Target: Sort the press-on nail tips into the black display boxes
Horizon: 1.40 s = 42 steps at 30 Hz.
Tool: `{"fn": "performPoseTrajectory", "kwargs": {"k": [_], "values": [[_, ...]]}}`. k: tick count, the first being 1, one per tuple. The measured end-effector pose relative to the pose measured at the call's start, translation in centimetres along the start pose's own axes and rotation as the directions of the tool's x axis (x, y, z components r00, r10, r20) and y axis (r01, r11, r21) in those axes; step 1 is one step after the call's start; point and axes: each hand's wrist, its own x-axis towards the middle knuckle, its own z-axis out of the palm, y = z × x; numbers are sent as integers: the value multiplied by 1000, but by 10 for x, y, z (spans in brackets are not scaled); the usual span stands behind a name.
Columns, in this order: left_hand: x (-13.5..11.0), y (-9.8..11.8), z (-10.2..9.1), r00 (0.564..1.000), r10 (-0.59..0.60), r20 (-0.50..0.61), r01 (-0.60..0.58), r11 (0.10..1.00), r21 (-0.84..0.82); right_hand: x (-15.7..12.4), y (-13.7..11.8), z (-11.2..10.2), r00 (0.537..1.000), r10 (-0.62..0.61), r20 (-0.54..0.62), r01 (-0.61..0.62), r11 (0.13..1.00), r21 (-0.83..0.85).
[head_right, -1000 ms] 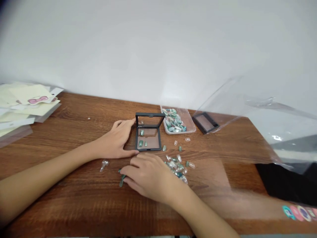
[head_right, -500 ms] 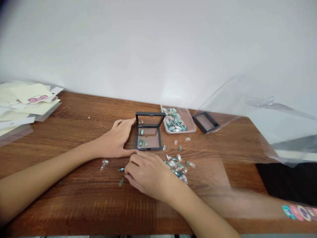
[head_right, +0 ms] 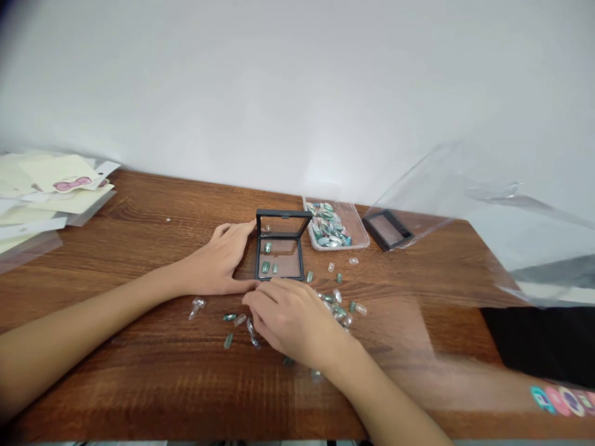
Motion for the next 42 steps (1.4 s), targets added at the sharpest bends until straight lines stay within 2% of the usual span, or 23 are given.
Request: {"fn": "performPoseTrajectory", "kwargs": {"k": [4, 11, 15, 19, 25, 30, 35, 39, 42], "values": [[0, 2, -1, 1000, -24, 14, 24, 1000, 6, 0, -2, 0, 999, 25, 26, -25, 999, 23], [-1, 2, 0, 1000, -5, -5, 5, 1000, 8, 3, 0, -5, 996, -16, 92, 17, 1000, -15], [-1, 1, 1, 1000, 4, -1, -4, 1000, 9, 2, 5, -15, 987, 45, 154, -52, 998, 45], [-1, 0, 1, 1000, -4, -5, 4, 1000, -12, -1, 7, -20, 977, 131, 166, -138, 990, 34], [-1, 0, 2, 1000, -14, -14, 14, 1000, -23, 2, 6, -11, 979, 125, 162, -120, 992, -36], [-1, 0, 1, 1000, -10, -4, 10, 1000, 6, 3, 7, -7, 983, 92, 158, -92, 996, -8], [0, 2, 0, 1000, -19, -7, 19, 1000, -1, 0, 14, -23, 976, 164, 145, -173, 984, 49], [-1, 1, 1, 1000, -15, -3, 15, 1000, 0, -2, 24, -38, 964, 261, 48, -262, 965, 24], [-1, 0, 2, 1000, -24, -6, 24, 1000, 5, -3, 30, -38, 956, 292, -5, -293, 956, -19]]}}
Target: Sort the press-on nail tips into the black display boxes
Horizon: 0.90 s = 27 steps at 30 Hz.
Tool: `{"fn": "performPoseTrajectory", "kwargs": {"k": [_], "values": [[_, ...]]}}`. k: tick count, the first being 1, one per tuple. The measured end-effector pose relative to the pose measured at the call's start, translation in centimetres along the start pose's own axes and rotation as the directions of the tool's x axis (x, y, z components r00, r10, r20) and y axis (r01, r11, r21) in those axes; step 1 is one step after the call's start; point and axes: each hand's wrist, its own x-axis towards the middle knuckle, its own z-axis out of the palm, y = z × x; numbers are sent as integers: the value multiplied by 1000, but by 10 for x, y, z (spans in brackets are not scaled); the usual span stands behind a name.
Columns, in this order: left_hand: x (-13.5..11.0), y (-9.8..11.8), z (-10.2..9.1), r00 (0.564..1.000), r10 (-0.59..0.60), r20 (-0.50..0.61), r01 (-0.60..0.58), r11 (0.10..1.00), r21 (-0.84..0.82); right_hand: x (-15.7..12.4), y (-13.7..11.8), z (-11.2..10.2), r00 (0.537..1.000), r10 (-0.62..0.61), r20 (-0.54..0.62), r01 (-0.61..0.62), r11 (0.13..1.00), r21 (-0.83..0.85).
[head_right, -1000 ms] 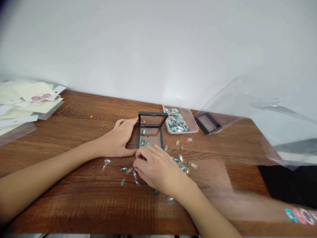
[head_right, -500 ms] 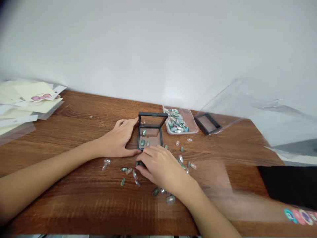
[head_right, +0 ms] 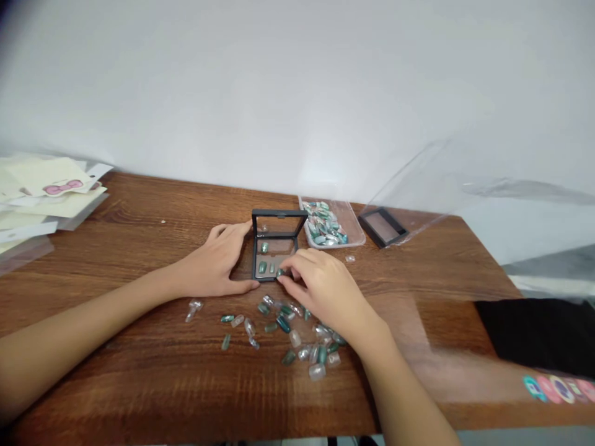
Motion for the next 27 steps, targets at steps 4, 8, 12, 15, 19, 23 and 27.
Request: {"fn": "performPoseTrajectory", "kwargs": {"k": [4, 8, 12, 15, 19, 23, 27], "values": [[0, 1, 0, 1000, -5, 10, 4, 1000, 24, 2, 4, 8, 1000, 1, -6, -2, 998, -65], [0, 1, -2, 1000, -8, 16, 8, 1000, 25, 3, 4, 13, 1000, 2, -3, -3, 996, -89], [1, 1, -2, 1000, 1, 21, -1, 1000, 25, 3, 4, 13, 1000, 12, 3, -12, 995, -95], [1, 1, -1, 1000, 1, 23, -2, 1000, 21, 4, 3, 13, 1000, 12, 4, -11, 995, -99], [1, 1, -1, 1000, -2, 22, 1, 1000, 16, 3, 4, 12, 1000, 0, -1, 0, 993, -118], [1, 1, -2, 1000, -4, 22, 4, 1000, 30, 1, 1, 11, 996, -45, -75, 33, 987, -160], [1, 1, -2, 1000, 11, 20, -12, 999, 48, -1, -20, 20, 977, -168, -133, 152, 981, -119]]}}
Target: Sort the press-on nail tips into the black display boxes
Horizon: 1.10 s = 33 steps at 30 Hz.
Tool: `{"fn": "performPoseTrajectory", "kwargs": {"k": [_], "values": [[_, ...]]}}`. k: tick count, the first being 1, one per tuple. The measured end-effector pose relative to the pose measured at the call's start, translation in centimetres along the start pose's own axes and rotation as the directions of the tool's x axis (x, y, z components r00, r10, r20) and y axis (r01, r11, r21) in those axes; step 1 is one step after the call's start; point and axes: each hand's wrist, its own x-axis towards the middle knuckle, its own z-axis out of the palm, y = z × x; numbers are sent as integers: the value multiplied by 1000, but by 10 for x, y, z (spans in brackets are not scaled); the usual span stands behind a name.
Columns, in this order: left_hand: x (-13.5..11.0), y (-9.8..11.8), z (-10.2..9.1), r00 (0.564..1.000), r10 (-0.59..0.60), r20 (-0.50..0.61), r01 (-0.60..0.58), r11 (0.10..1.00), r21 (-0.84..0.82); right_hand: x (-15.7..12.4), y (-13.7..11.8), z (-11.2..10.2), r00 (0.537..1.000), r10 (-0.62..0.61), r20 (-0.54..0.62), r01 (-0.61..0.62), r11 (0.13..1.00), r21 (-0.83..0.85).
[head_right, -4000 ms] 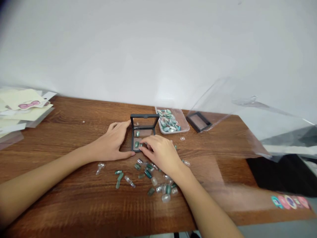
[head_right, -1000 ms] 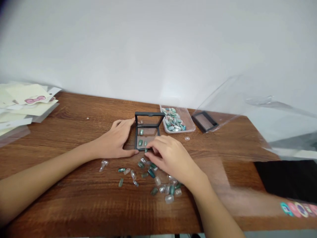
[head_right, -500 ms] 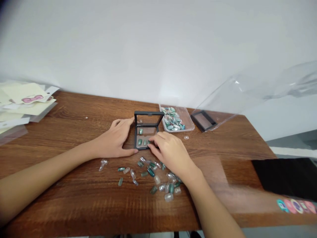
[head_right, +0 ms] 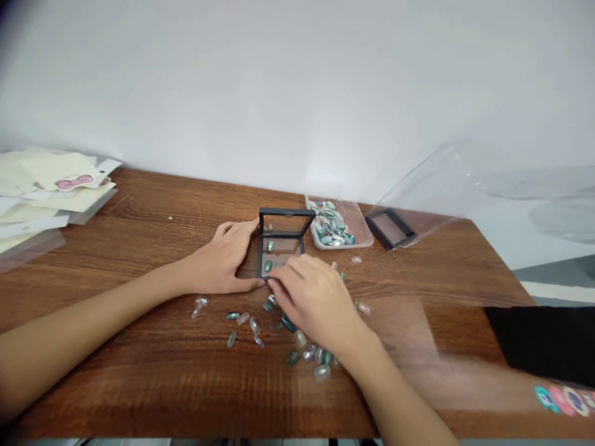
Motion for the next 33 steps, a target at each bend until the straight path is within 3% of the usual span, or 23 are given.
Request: {"fn": "performPoseTrajectory", "kwargs": {"k": [3, 8, 17, 23, 33], "values": [[0, 0, 0, 1000, 4, -4, -4, 1000, 9, -1, -23, 12, 993, -114, 12, 114, 993, 28], [0, 0, 0, 1000, 8, -16, -8, 1000, 13, -3, -43, 27, 992, -96, 80, 98, 995, -23], [0, 0, 1, 1000, 7, -19, -7, 1000, 8, -3, -39, 23, 978, -150, 147, 109, 960, 258], [0, 0, 1, 1000, 7, -31, -7, 1000, -9, -4, -36, 29, 977, -149, 151, 123, 978, 167], [-1, 0, 1, 1000, 8, -11, -8, 1000, 30, -2, -37, 34, 963, -208, 172, 178, 968, 176]]}}
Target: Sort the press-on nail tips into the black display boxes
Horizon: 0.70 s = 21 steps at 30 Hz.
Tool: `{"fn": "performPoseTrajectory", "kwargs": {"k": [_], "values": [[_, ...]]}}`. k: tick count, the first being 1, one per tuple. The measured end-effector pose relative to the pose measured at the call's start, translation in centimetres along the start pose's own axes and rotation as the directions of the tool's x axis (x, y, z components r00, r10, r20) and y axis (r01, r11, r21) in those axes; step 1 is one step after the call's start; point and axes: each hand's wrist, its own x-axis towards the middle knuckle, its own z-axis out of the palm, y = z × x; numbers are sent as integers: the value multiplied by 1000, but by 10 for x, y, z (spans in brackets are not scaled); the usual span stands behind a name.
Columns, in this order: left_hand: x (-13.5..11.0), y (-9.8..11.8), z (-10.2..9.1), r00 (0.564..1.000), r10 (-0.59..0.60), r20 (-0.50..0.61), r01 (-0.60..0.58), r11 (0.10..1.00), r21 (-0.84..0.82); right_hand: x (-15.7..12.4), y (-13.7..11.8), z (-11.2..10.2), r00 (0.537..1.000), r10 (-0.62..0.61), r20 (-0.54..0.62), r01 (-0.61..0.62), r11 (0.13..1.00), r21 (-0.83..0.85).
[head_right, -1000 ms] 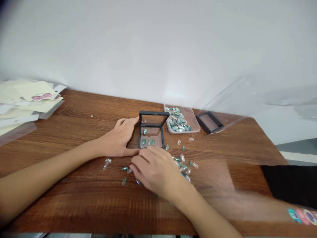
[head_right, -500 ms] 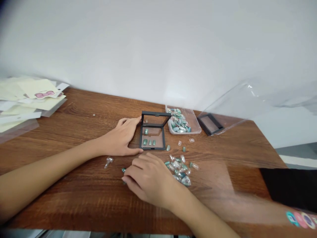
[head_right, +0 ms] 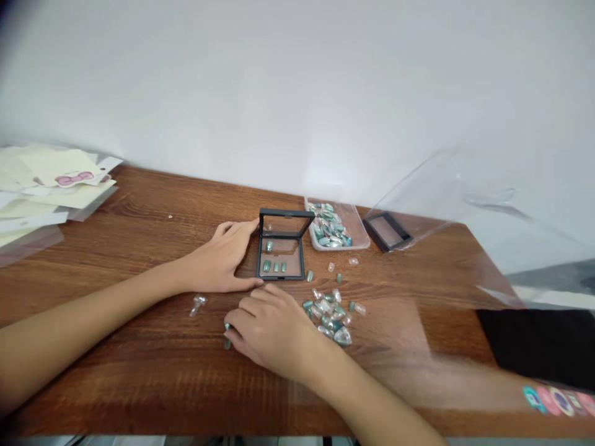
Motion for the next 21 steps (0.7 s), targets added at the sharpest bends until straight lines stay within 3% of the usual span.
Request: {"fn": "performPoseTrajectory", "kwargs": {"k": [4, 8, 14, 21], "values": [[-1, -1, 0, 1000, 5, -4, -5, 1000, -24, -1, 4, -6, 999, 26, -27, -23, 994, 106], [0, 0, -1, 1000, -5, 4, 6, 999, -43, -8, 17, -30, 991, 124, -58, -113, 980, 163], [1, 1, -2, 999, -28, 30, 29, 999, -40, -20, 45, -62, 939, 326, -104, -328, 945, 2], [2, 2, -2, 999, -34, 39, 36, 998, -44, -21, 57, -57, 919, 391, -39, -393, 913, -105]]}}
